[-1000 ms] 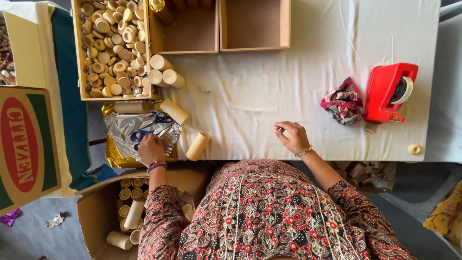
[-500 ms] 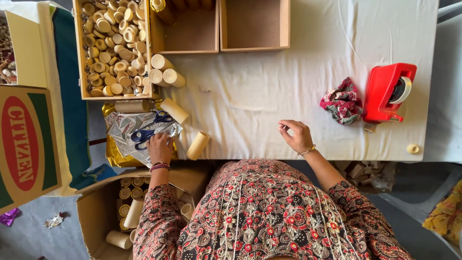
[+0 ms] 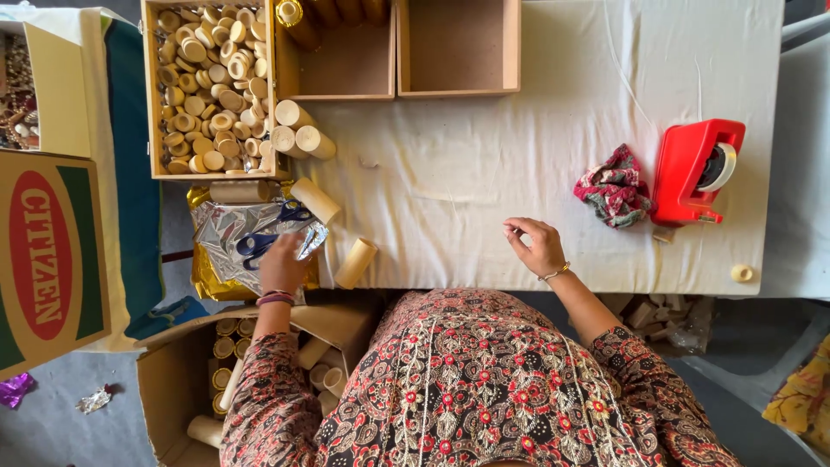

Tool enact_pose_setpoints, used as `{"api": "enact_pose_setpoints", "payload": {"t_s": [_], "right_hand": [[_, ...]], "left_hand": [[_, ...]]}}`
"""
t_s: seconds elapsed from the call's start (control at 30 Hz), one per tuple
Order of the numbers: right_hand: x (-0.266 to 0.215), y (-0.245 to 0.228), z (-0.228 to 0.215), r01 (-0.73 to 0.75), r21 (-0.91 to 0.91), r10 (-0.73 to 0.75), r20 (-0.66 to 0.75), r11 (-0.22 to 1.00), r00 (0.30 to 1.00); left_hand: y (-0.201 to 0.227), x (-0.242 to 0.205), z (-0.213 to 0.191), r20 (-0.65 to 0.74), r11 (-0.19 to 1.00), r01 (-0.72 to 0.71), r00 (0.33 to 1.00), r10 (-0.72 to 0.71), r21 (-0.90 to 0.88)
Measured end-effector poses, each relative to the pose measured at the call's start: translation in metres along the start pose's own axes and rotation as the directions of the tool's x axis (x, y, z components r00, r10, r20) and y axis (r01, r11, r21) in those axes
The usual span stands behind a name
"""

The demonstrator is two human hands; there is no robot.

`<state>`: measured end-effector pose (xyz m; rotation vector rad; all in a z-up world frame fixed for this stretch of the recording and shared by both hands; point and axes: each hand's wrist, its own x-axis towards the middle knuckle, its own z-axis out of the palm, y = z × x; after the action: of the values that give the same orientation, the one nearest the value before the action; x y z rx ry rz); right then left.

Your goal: Wrap small wooden cylinders in gold foil and organize them into a box.

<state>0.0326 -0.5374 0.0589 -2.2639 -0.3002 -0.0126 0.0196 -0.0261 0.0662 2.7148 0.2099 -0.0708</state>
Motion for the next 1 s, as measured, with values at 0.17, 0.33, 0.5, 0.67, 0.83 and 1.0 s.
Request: {"api": "enact_pose_setpoints", "payload": {"t_s": [0.17,0.33,0.5,0.67,0.83,1.0], "right_hand": [[0.001,0.001,-0.001,0.005,0.014,-0.005,0.022,1.0,1.0],[0.001,0.004,0.001,0.001,0.013,-0.001,0.032,1.0,0.999],[0.003,0.004,0.001,0.002,0.023,-0.003,0.028,1.0,1.0],[0.015,-0.004,0.004,0.017,0.041,-0.018,0.023,0.999,1.0],[0.027,-0.008,0.011,0.022,0.065,-0.025,0.035,0.998,0.999],[0.037,0.001,0.043,-0.205,0.361,0.151,0.173,0.91,0.973]], "left_hand": [[-0.028,0.003,0.055,0.023,0.987,-0.151,0.988,0.15,0.058],[-0.033,0.011,0.065,-0.075,1.0,-0.021,0.997,0.021,-0.001],[-0.027,0.019,0.043,-0.226,0.98,0.166,0.956,-0.187,-0.111],[-0.029,0.029,0.009,-0.36,0.977,0.057,0.924,-0.13,-0.207],[-0.069,0.038,0.012,-0.305,0.825,0.057,0.913,-0.271,-0.562],[0.008,0.042,-0.012,-0.312,0.68,-0.101,0.93,-0.195,-0.726]]}}
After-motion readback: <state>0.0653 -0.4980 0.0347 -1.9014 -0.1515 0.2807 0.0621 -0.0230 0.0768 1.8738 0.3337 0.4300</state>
